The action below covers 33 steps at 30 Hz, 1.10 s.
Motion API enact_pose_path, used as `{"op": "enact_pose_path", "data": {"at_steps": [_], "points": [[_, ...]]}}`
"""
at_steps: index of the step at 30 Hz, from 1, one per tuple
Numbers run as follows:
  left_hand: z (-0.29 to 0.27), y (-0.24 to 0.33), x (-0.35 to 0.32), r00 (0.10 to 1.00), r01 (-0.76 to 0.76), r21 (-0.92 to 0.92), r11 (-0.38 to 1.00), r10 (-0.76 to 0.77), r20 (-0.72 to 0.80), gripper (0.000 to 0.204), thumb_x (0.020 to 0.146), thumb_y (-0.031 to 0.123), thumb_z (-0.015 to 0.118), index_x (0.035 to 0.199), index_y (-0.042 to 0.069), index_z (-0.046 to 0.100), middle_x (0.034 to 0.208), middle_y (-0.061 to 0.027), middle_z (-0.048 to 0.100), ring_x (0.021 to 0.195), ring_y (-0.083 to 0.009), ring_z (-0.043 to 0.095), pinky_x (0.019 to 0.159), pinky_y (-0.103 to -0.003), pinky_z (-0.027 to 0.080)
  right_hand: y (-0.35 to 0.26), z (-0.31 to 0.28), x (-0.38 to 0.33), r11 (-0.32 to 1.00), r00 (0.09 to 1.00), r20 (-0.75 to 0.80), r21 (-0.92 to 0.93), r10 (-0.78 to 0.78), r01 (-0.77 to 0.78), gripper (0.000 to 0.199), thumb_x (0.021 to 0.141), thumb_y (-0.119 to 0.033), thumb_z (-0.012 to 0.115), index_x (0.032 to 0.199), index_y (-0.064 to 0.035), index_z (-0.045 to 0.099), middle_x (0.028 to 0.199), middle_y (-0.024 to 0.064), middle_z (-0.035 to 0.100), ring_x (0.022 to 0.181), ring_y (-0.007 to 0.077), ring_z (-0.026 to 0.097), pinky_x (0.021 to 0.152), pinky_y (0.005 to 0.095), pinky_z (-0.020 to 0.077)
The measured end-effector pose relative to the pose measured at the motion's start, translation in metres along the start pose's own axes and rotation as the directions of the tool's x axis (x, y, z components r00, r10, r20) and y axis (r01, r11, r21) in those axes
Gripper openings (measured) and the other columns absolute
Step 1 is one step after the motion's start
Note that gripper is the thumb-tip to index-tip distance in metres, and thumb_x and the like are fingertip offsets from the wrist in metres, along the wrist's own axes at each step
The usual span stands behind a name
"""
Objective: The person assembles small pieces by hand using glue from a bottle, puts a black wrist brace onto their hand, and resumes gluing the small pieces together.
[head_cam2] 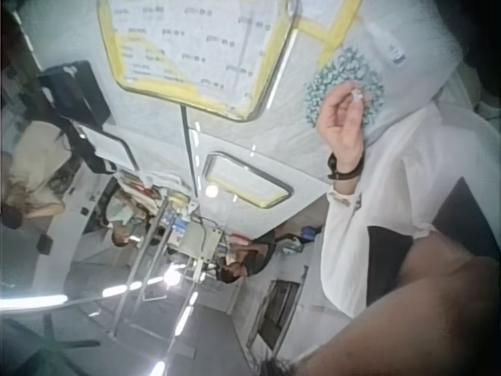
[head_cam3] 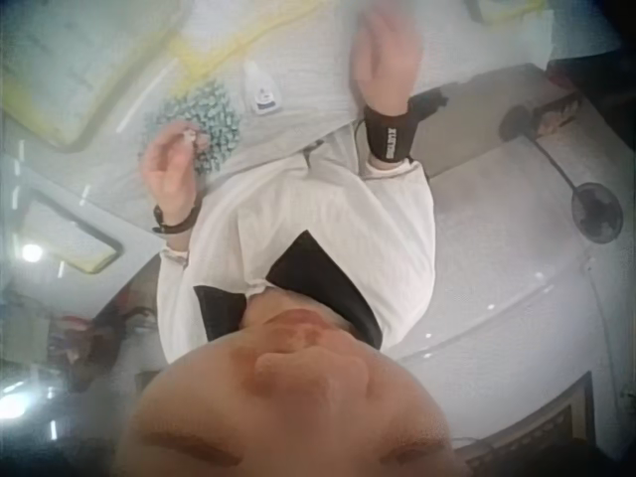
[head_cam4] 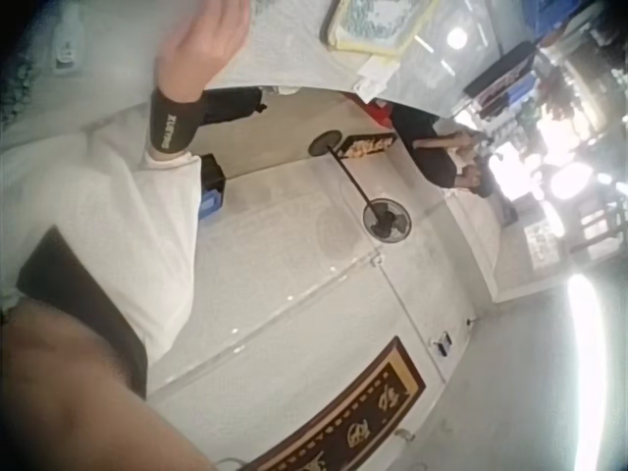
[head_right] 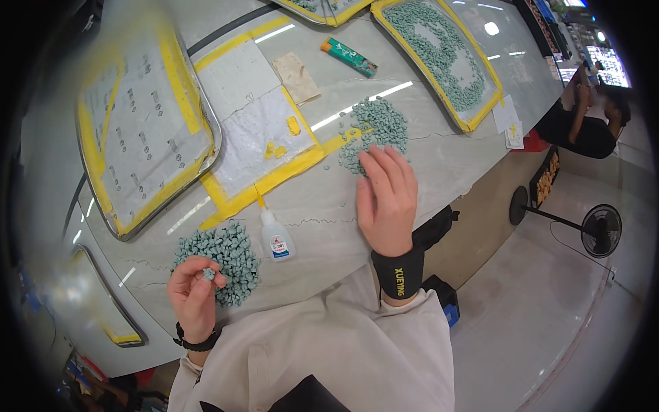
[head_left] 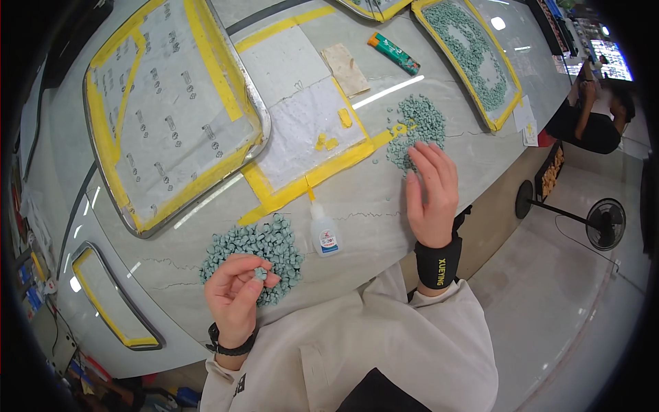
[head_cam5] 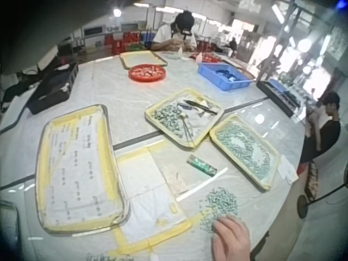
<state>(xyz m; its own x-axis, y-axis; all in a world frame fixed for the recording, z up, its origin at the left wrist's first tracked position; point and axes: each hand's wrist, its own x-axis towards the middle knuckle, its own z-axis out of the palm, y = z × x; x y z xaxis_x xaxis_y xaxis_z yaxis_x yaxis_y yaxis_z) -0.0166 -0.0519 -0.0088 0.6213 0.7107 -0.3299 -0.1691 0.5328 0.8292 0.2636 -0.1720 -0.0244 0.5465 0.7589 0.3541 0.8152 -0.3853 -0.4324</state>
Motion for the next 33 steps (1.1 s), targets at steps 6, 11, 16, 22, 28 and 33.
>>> {"op": "enact_pose_path", "data": {"at_steps": [6,11,16,22,28,33], "points": [[-0.001,0.001,-0.001,1.000,0.009,0.008,1.000,-0.009,-0.012,0.025,0.081,-0.003,0.053,0.106,-0.006,0.057,0.102,-0.0148,0.055,0.088,-0.0179,0.057,0.076,-0.036,0.054,-0.010,0.008,-0.010,0.999,0.994,0.096,0.006,-0.054,0.054,0.032,0.073,0.000,0.061,0.105,-0.0007,0.063,0.113,0.0127,0.060,0.110,0.0329,0.053,0.091,0.0404,0.0417],[0.000,0.001,0.000,1.000,0.016,0.006,1.000,-0.016,0.006,0.024,0.082,-0.003,0.054,0.105,-0.006,0.057,0.102,-0.0148,0.055,0.089,-0.0183,0.057,0.076,-0.036,0.055,-0.022,0.001,-0.016,0.998,0.986,0.158,0.035,-0.054,0.049,0.032,0.073,0.001,0.060,0.105,-0.0007,0.063,0.113,0.0134,0.060,0.110,0.0335,0.053,0.092,0.0403,0.0415],[0.000,0.001,-0.001,1.000,0.010,0.013,1.000,-0.010,-0.003,0.024,0.082,-0.003,0.053,0.105,-0.006,0.057,0.102,-0.0149,0.054,0.089,-0.0188,0.057,0.076,-0.036,0.055,-0.016,0.006,-0.008,0.999,0.990,0.137,0.040,-0.021,0.016,0.036,0.075,0.000,0.059,0.111,-0.0006,0.060,0.120,0.0153,0.057,0.115,0.0353,0.049,0.097,0.0416,0.0387],[0.000,0.001,-0.001,1.000,0.006,0.010,1.000,-0.006,-0.005,0.024,0.082,-0.005,0.052,0.106,-0.006,0.056,0.102,-0.0150,0.054,0.090,-0.0192,0.057,0.075,-0.036,0.055,-0.008,0.006,-0.006,0.999,0.977,0.210,-0.041,-0.025,0.034,0.046,0.076,-0.010,0.063,0.120,-0.0033,0.055,0.128,0.0172,0.050,0.123,0.0368,0.040,0.100,0.0451,0.0322],[0.001,0.001,0.000,1.000,0.005,0.005,1.000,-0.005,0.007,0.024,0.082,-0.005,0.051,0.106,-0.006,0.056,0.102,-0.0148,0.054,0.090,-0.0191,0.057,0.075,-0.035,0.055,0.002,0.002,0.003,0.998,0.991,0.137,-0.067,-0.011,0.020,0.048,0.076,-0.011,0.063,0.123,-0.0030,0.053,0.128,0.0172,0.049,0.123,0.0367,0.041,0.101,0.0453,0.0308],[0.002,0.001,0.000,1.000,0.007,0.009,1.000,-0.007,-0.014,0.024,0.082,-0.005,0.051,0.106,-0.006,0.056,0.102,-0.0146,0.053,0.090,-0.0188,0.057,0.075,-0.035,0.055,0.005,0.004,-0.005,1.000,0.989,0.146,0.000,0.012,-0.012,0.049,0.077,-0.011,0.062,0.124,-0.0020,0.051,0.129,0.0178,0.048,0.123,0.0364,0.040,0.100,0.0454,0.0308]]}}
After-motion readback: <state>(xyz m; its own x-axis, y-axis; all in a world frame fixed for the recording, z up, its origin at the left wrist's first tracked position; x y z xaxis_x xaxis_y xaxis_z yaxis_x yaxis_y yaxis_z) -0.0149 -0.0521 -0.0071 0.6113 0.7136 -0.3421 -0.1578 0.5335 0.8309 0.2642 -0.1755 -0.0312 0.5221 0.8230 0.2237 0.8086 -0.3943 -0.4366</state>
